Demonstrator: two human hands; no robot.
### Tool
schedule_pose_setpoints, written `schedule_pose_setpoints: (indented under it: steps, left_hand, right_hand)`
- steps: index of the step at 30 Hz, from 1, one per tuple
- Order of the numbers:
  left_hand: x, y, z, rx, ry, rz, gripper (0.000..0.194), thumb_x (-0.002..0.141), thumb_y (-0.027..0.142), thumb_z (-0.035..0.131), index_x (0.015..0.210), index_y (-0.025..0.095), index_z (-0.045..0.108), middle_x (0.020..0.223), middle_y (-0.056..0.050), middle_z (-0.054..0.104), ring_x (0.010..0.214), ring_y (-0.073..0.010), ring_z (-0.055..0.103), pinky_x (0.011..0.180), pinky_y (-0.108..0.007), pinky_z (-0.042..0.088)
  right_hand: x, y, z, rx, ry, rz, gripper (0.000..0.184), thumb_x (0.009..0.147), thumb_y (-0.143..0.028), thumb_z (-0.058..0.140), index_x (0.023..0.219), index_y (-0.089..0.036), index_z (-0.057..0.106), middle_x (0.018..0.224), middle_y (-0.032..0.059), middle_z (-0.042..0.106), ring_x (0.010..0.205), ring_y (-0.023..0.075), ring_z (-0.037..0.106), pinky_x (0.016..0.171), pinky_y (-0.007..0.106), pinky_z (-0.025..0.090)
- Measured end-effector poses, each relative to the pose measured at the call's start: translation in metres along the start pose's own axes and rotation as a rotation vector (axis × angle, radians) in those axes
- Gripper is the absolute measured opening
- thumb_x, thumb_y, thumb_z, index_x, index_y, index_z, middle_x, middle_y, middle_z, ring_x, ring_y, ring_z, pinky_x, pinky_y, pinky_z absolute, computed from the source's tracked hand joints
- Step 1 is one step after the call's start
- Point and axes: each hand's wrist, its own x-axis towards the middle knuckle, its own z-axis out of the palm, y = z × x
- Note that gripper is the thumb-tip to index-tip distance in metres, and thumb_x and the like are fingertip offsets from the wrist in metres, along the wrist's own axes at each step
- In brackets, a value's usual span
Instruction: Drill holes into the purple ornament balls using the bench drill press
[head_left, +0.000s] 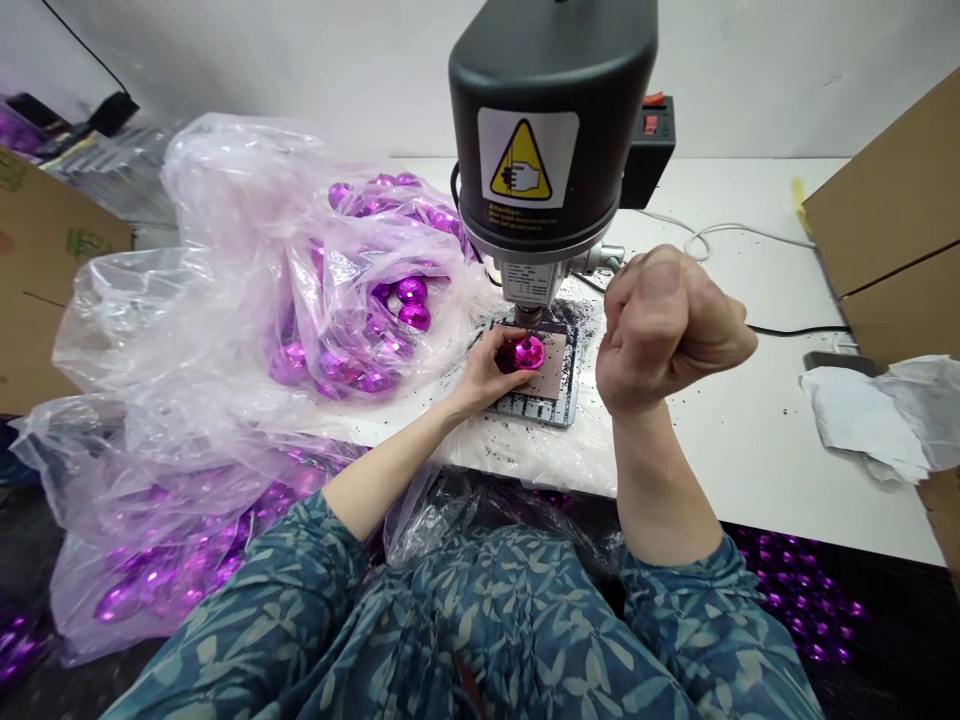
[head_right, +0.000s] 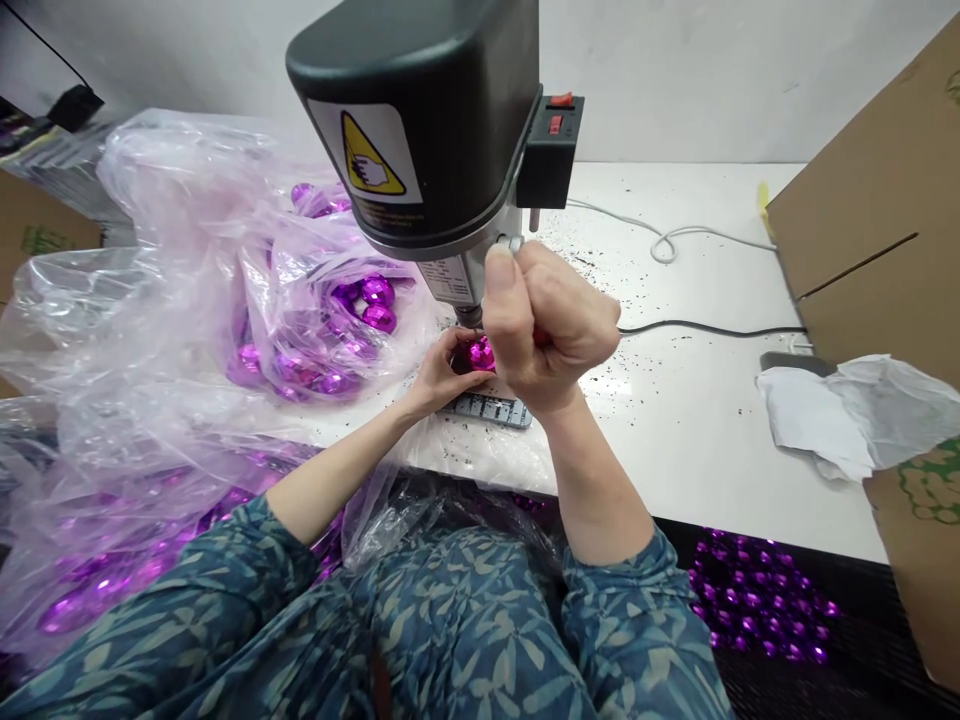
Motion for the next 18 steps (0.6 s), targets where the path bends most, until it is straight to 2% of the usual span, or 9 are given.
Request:
schedule_pose_setpoints:
  steps: [7,12,18]
  left_hand:
    - [-0.001,0.002,0.000,0.043,-0.004,-0.018,0.052,0.080,0.035,0.093,0.122,0.022,0.066,0.123,-0.010,0.075,0.117,-0.0268,0.070,0.105,-0.044,0.056]
    - [-0.005,0.000,0.005,0.023,0.039,-0.044,0.053,0.080,0.033,0.093,0.123,0.022,0.064,0.125,-0.010,0.074,0.116,-0.0261,0.071,0.102,-0.044,0.058]
    - [-0.007,-0.002,0.010,-0.068,0.081,-0.077,0.054,0.078,0.034,0.094,0.119,0.021,0.062,0.121,-0.010,0.072,0.114,-0.0262,0.072,0.098,-0.042,0.059]
  right_hand:
    - [-0.010,0.005,-0.003,0.071,0.050,-0.078,0.057,0.099,-0.031,0.057,0.059,-0.022,0.018,0.048,-0.0046,0.016,0.040,0.0083,0.020,0.042,0.033,0.019]
    - [-0.016,0.016,-0.009,0.165,-0.033,-0.217,0.049,0.095,-0.018,0.055,0.061,-0.022,0.020,0.050,-0.0060,0.025,0.039,0.0063,0.024,0.038,0.029,0.020]
    - [-0.019,0.024,-0.012,0.158,-0.053,-0.312,0.045,0.095,-0.016,0.051,0.064,-0.022,0.018,0.051,-0.0062,0.030,0.039,0.0054,0.026,0.037,0.028,0.024]
